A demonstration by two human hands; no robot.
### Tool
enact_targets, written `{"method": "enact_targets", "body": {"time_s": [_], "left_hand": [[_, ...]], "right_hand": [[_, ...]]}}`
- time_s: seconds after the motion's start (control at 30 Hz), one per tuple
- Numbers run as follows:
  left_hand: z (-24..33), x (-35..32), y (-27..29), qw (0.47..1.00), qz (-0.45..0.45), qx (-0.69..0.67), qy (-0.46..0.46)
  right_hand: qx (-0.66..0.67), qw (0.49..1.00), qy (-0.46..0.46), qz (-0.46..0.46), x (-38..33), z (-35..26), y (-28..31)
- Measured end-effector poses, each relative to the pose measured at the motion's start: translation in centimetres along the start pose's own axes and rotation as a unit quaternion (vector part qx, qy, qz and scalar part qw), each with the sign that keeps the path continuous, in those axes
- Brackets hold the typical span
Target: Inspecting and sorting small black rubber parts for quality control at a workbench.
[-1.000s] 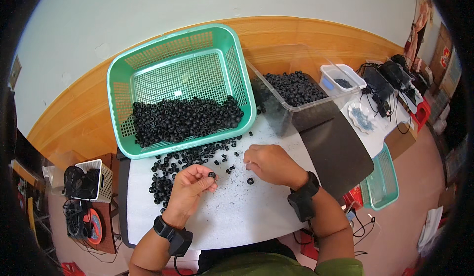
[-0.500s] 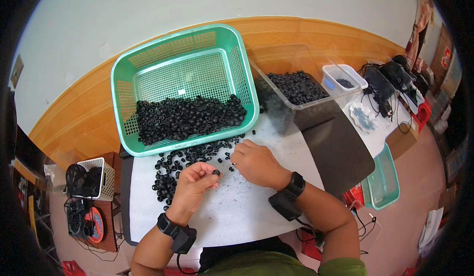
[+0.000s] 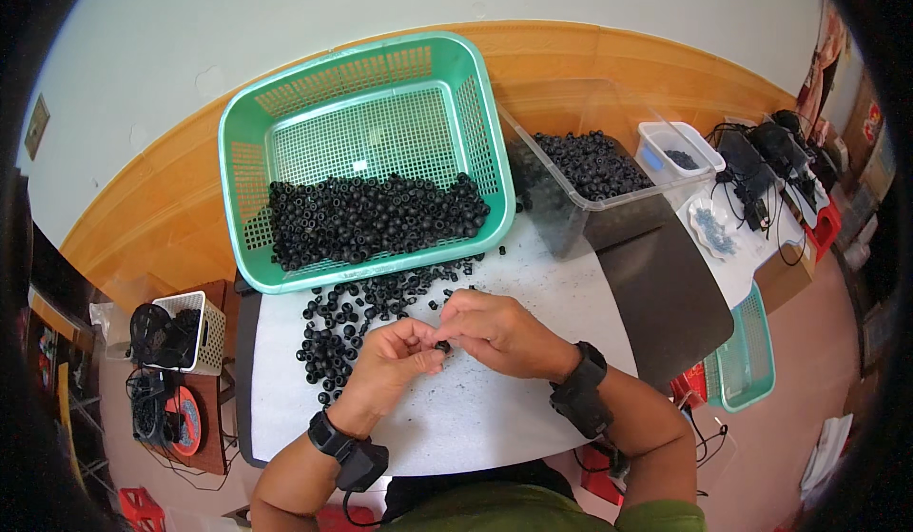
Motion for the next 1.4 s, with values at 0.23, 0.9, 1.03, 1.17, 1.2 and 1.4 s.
{"method": "enact_targets", "body": {"time_s": [0.23,0.9,1.03,1.17,1.2,1.4], "left_hand": [[0.1,-0.2,-0.1,1.0,0.002,0.012,0.0],[0.9,-0.1,-0.6,0.999,-0.01,0.047,0.019],[0.9,-0.1,-1.0,0.999,0.004,0.047,0.021],[0.9,-0.8,-0.9,0.998,-0.014,0.046,0.049],[0.7,-0.7,-1.0,0.998,-0.02,0.047,0.049],[0.8,-0.5,-1.3,0.996,-0.027,0.06,0.057]], "right_hand": [[0.019,1.0,-0.019,0.007,0.1,-0.1,-0.1],[0.007,0.999,-0.033,0.005,0.0,-0.5,-1.3],[-0.128,0.988,0.037,0.073,-0.3,-0.1,-2.3],[-0.176,0.982,0.052,0.051,-0.3,-0.4,-3.0],[-0.18,0.981,0.05,0.054,-0.3,-0.5,-2.9],[-0.219,0.973,0.07,0.016,-0.5,-1.6,-2.9]]}}
Point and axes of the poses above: each hand's wrist, its own x-axis towards the middle knuckle, its own y-axis out of the back of the hand, z = x × y, the point moved 4 cm from there along x, towards the middle knuckle, and after that the axes turned 15 degrees about -z, right-handed, at the moved point
